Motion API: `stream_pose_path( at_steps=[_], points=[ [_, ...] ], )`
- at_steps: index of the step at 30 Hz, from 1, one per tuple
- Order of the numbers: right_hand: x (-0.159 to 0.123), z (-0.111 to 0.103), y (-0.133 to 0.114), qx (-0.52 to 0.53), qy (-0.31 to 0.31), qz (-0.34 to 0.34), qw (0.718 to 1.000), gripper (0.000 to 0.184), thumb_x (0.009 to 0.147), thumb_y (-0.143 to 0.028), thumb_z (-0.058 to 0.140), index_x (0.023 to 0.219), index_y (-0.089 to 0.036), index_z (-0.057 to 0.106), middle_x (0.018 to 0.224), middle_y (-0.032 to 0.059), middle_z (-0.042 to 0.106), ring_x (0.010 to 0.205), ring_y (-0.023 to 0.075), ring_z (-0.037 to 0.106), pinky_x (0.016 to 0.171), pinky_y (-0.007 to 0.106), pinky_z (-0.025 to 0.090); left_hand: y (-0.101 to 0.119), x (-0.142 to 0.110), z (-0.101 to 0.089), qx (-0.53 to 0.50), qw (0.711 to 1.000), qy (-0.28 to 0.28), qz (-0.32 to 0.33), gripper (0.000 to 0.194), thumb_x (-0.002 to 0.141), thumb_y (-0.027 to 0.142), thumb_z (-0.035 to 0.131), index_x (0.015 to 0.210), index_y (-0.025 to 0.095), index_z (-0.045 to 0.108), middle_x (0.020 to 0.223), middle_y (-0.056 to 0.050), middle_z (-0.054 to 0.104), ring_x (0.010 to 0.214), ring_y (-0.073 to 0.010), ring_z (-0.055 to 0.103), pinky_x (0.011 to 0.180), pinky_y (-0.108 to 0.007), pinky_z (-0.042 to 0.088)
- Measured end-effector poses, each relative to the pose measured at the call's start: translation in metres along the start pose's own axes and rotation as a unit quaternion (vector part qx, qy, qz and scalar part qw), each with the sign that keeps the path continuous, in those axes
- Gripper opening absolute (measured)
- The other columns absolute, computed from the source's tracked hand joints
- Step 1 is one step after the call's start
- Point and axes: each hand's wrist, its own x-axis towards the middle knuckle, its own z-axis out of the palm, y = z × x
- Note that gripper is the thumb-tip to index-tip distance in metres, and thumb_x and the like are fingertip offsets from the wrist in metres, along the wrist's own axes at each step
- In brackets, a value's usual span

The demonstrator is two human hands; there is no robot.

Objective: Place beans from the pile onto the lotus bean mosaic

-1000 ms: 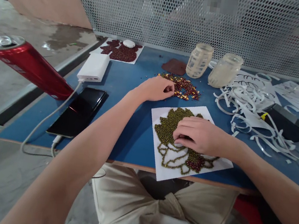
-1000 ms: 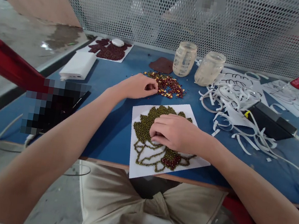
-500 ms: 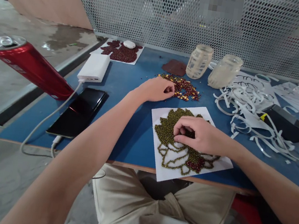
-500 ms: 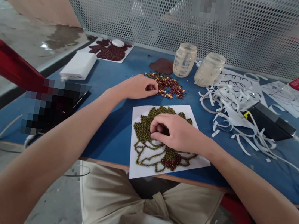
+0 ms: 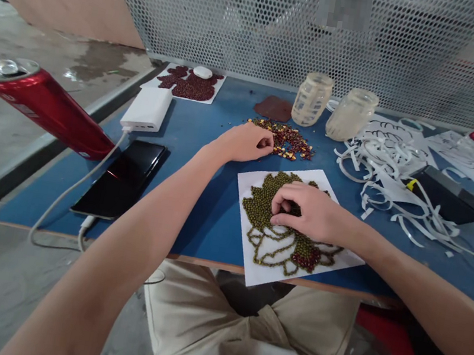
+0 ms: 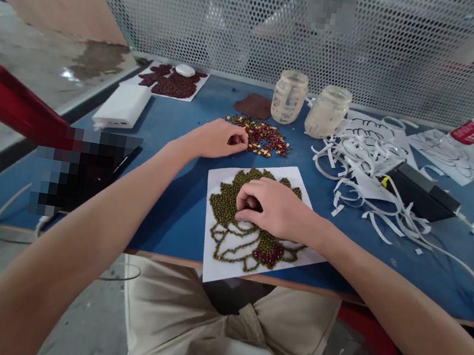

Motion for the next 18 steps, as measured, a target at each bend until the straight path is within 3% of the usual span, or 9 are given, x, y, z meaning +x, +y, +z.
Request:
stream_pose_path(
  at_steps=[4,7,9,11,14,18],
  points=[
    [-0.001,-0.002,-0.003,0.036,0.021,-0.004,0.999,0.013,0.096,-0.028,0.079,0.089,-0.025,0.068,0.083,0.0,0.067,0.079,0.0205,0.06,0.076,0.036,0.044,-0.002,0.0,0.001,-0.002,1.0,0.002,-0.001,0.025,0.102,0.034,0.062,0.108,0.022,0.083,0.097,-0.005,0.085,0.079,-0.0192,0.069,0.078,-0.034,0.05],
    [0.001,-0.013,0.007,0.043,0.135,0.02,0.99,0.012,0.1,-0.035,0.072,0.094,-0.026,0.067,0.085,0.0014,0.07,0.076,0.0207,0.06,0.075,0.037,0.046,-0.003,0.001,0.003,0.003,1.0,0.004,0.0,0.025,0.101,0.034,0.063,0.108,0.022,0.083,0.097,-0.006,0.085,0.081,-0.02,0.07,0.079,-0.035,0.05],
    [0.004,-0.023,0.022,-0.014,0.235,0.043,0.971,0.01,0.102,-0.036,0.07,0.099,-0.026,0.067,0.089,0.0036,0.073,0.079,0.022,0.062,0.078,0.039,0.049,-0.004,0.002,0.004,0.008,1.0,0.004,0.002,0.025,0.101,0.035,0.063,0.108,0.021,0.083,0.097,-0.007,0.084,0.082,-0.0206,0.07,0.08,-0.036,0.05],
    [0.008,-0.033,0.04,-0.076,0.287,0.065,0.953,0.009,0.101,-0.034,0.069,0.103,-0.025,0.068,0.09,0.0056,0.073,0.082,0.0235,0.064,0.08,0.041,0.05,-0.004,0.003,0.005,0.009,1.0,0.004,0.004,0.025,0.101,0.036,0.063,0.107,0.021,0.082,0.095,-0.008,0.083,0.081,-0.0206,0.069,0.08,-0.036,0.049],
    [0.014,-0.042,0.065,-0.124,0.277,0.092,0.948,0.013,0.1,-0.033,0.068,0.106,-0.023,0.073,0.092,0.0073,0.074,0.084,0.0252,0.067,0.081,0.042,0.05,-0.003,0.003,0.004,0.002,1.0,0.001,0.006,0.024,0.102,0.037,0.062,0.105,0.022,0.081,0.094,-0.007,0.083,0.079,-0.0197,0.068,0.079,-0.036,0.048],
    [0.022,-0.04,0.08,-0.181,0.239,0.105,0.948,0.018,0.101,-0.037,0.066,0.1,-0.024,0.079,0.1,0.0093,0.076,0.095,0.0287,0.068,0.086,0.044,0.049,-0.002,0.002,0.003,0.0,1.0,0.001,0.005,0.023,0.101,0.036,0.062,0.103,0.023,0.081,0.093,-0.007,0.083,0.079,-0.0196,0.068,0.077,-0.036,0.047]
  ],
)
